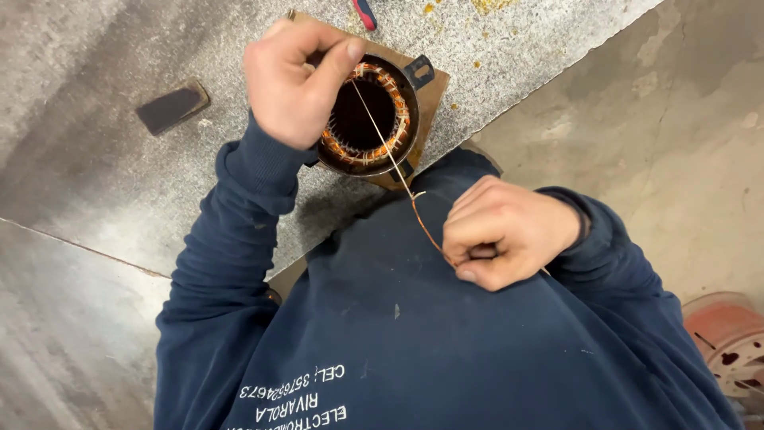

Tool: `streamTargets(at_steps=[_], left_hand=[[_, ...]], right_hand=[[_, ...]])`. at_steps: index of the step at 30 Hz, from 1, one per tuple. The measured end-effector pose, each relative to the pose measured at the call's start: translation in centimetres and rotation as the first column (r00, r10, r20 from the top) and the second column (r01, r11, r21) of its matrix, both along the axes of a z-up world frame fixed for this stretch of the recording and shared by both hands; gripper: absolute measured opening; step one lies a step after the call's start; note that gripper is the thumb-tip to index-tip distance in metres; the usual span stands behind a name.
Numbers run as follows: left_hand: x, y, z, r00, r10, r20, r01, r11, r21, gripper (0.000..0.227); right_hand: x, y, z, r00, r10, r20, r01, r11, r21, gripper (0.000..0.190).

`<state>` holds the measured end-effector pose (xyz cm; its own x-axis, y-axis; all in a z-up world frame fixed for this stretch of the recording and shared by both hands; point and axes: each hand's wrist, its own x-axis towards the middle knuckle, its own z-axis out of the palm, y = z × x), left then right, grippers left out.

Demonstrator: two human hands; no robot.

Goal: The person ties the copper windings of an electric motor stator with cord, looping and tightening the string around the coil ends by hand to secure them. They work around the stator ring, occasionally repositioning the string and pressing the windings into place.

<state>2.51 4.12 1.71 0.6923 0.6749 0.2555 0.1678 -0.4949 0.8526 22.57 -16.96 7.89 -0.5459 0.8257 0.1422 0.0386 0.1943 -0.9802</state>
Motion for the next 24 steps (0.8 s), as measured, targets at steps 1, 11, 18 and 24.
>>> streamTargets(at_steps=[1, 11, 18, 24], left_hand=[[0.3, 0.3, -0.1, 1.000, -0.007, -0.012, 0.006, 0.997, -0.072, 0.011], [-0.9, 0.0, 1.4, 0.978, -0.067, -0.197, 0.144, 0.902, 0.407, 0.009], [-0.1, -1.4, 1.3, 0.969, 0.073, -0.237, 0.058, 0.862, 0.503, 0.013], [-0.5, -2.1, 0.6, 0.967, 0.123, -0.224, 0.013, 0.852, 0.524, 0.013]], right_hand=[[-0.3, 0.0, 0.0, 0.999, 0.016, -0.034, -0.015, 1.000, 0.007, 0.012], [-1.6, 1.1, 1.1, 0.923, 0.229, -0.310, -0.210, 0.973, 0.094, 0.018], [-3.0, 1.1, 2.1, 0.814, 0.430, -0.391, -0.365, 0.902, 0.232, 0.020], [-3.8, 0.2, 2.5, 0.778, 0.477, -0.409, -0.382, 0.876, 0.294, 0.022]])
